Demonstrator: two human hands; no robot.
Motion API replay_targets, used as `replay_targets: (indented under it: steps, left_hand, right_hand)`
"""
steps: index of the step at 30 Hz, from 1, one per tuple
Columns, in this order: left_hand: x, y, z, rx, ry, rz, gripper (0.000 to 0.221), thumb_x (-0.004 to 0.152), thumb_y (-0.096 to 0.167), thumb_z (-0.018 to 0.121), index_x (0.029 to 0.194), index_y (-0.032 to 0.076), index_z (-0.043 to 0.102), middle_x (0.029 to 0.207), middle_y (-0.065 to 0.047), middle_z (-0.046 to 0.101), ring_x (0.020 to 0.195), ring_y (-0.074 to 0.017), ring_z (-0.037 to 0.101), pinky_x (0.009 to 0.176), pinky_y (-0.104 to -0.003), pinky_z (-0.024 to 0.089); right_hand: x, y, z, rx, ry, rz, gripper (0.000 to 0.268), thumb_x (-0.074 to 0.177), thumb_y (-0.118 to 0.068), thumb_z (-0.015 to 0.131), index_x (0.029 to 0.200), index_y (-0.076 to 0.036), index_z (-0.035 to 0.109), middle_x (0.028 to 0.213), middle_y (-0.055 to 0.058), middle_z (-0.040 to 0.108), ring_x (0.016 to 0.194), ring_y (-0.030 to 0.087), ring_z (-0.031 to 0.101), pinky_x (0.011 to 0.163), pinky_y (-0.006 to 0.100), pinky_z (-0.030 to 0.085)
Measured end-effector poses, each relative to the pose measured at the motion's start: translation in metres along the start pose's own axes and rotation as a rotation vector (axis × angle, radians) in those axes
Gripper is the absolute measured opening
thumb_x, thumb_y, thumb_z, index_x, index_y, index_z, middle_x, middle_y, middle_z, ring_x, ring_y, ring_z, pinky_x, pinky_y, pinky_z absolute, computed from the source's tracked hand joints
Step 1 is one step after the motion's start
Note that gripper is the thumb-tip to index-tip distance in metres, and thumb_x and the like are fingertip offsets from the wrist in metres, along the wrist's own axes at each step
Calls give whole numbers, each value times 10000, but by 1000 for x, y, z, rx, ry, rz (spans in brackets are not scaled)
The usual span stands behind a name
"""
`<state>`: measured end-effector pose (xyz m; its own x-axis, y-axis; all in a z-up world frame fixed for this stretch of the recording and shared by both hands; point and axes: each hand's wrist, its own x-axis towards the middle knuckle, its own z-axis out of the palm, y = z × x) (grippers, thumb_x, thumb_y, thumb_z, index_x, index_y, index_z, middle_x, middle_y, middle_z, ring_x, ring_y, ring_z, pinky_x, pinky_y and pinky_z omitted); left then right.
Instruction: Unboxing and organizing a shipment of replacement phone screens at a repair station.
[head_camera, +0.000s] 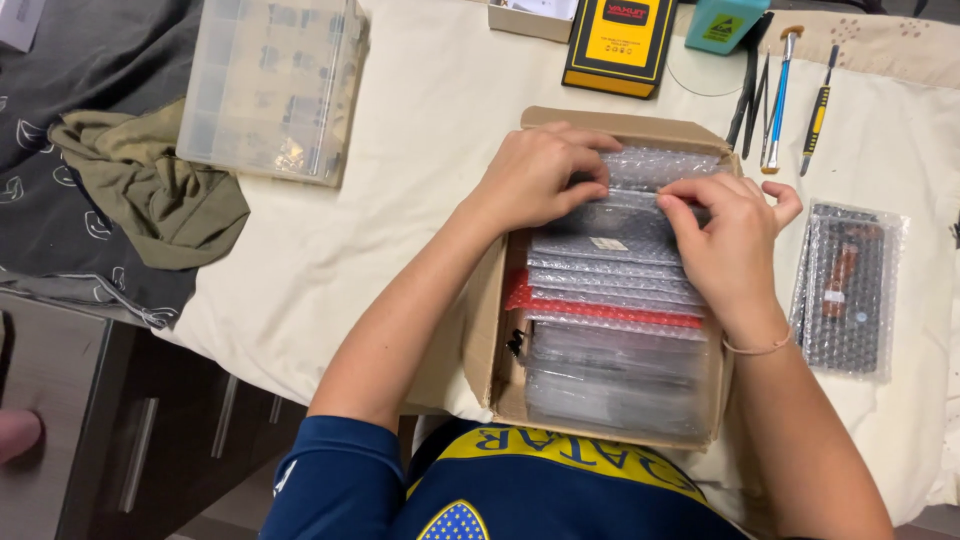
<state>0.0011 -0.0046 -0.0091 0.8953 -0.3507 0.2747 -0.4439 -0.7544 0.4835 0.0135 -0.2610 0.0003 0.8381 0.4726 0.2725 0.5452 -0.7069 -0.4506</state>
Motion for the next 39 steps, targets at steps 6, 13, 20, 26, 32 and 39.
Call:
replay_targets:
  steps: [6, 13, 20, 26, 32, 39]
  left_hand:
    - [0, -4, 4, -41, 100, -45, 89, 1005, 282, 615, 1017, 203, 656, 902, 55, 787, 727, -201, 718, 614, -385, 477]
    - [0, -2, 0, -79, 106, -49, 64, 998, 269, 635, 997, 209, 658, 840, 73, 761, 687, -181, 701, 627, -365, 471]
    - [-1, 0, -3, -74, 104, -3, 115, 1017, 264, 588, 1021, 203, 685, 956, 58, 782, 830, -195, 727, 616, -375, 486]
    - [0, -1, 1, -65, 116, -20, 102, 1027, 265, 572, 1016, 200, 649, 876, 52, 772, 743, -188, 720, 605, -366, 489]
    - [-12, 14, -11, -72, 250, 171, 110, 1057, 246, 575, 1040, 151, 628, 1042, -45, 751, 912, -263, 732, 756, -393, 545]
    - [-35, 56, -34, -1248, 514, -60, 1027, 900, 861, 557, 1602, 135, 369, 1606, -117, 526, 1491, -322, 563, 1274, -489, 497]
  right_hand:
    - [-18, -10, -33, -130, -56, -182, 78, 1038, -235, 759, 966, -210, 739, 1038, -35, 738, 1055, 212, 665, 1142, 487, 176]
    - [-11, 1, -27, -80, -496, -47, 261, 991, -355, 584, 1048, -257, 819, 1101, -102, 789, 1132, 132, 665, 1213, 634, 13]
    - [-4, -1, -21, -119, -455, -28, 257, 1028, -303, 568, 960, -219, 801, 897, -60, 782, 955, 174, 689, 1235, 595, 67]
    - [-3, -9, -27, -130, -290, -95, 179, 982, -331, 704, 1034, -169, 761, 1034, -34, 759, 1003, 219, 671, 1207, 560, 120]
    - [-3, -16, -35, -150, 13, -245, 426, 936, -336, 830, 1230, -81, 660, 1382, 160, 606, 1366, 402, 527, 1163, 614, 127]
    - [-38, -27, -49, 959, 272, 334, 316, 1000, -2, 753, 1084, -128, 476, 1031, 17, 638, 936, 65, 617, 887, 188, 496]
